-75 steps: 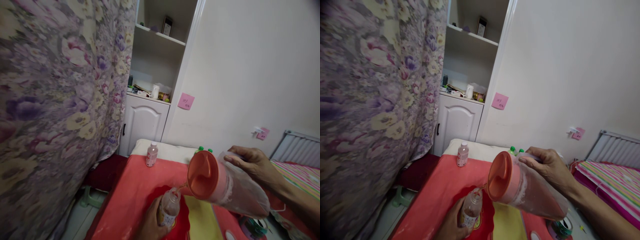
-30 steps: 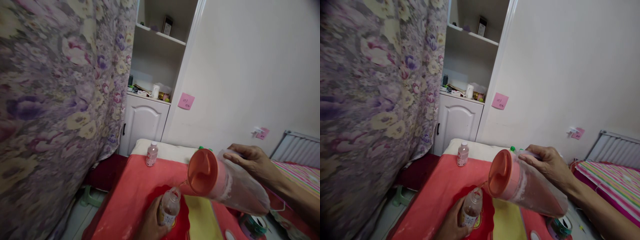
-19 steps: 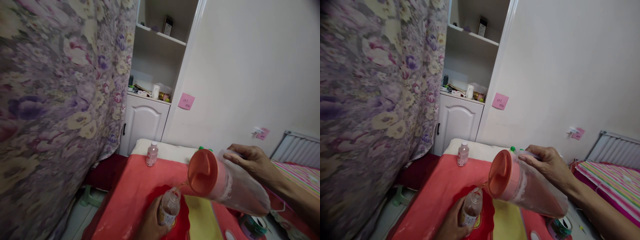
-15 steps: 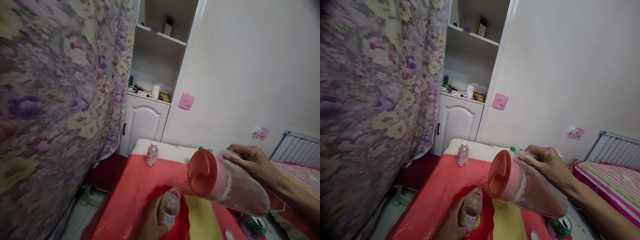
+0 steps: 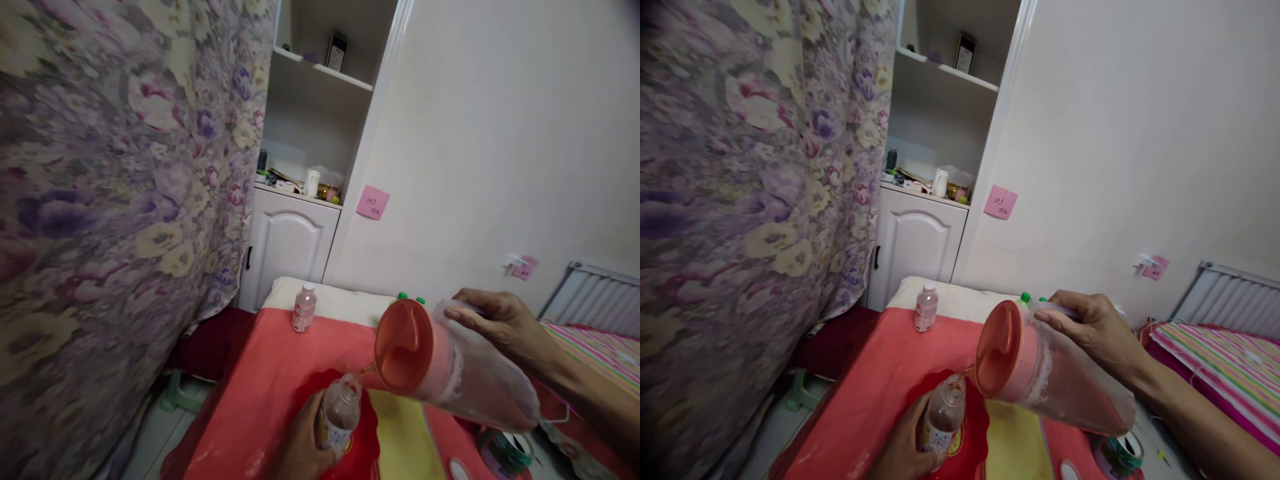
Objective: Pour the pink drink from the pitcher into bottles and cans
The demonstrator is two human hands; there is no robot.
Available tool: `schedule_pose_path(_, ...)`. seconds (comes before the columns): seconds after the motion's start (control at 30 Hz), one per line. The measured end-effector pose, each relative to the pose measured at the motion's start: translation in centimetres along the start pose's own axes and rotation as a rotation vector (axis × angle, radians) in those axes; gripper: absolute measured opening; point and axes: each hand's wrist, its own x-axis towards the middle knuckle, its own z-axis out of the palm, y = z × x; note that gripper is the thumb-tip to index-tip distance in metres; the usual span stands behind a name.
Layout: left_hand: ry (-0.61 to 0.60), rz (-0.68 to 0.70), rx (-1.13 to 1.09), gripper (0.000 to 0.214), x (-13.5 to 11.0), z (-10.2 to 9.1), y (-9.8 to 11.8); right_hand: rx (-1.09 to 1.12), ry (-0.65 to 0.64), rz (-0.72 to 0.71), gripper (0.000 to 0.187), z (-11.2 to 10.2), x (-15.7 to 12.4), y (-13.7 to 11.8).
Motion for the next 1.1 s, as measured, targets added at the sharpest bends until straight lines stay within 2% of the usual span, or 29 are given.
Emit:
schedule_pose_path(0.17,0.005,0.001,0.017,0.081,0.0,0.0,-0.2,-0.041,0.003,-0.017,0.047,0.0,0.1,0.1)
schedule_pose_path(0.73,0.002,-0.008,0.021,0.079,-0.2,0.0,0.9,-0.025,0.020,-0.037,0.044,0.4,0.1,-0.1)
schedule_pose_path(1.1,-0.009,0.021,-0.002,0.076,-0.1,-0.2,0.1,0.000,0.004,-0.019,0.045,0.6,0.0,-0.4)
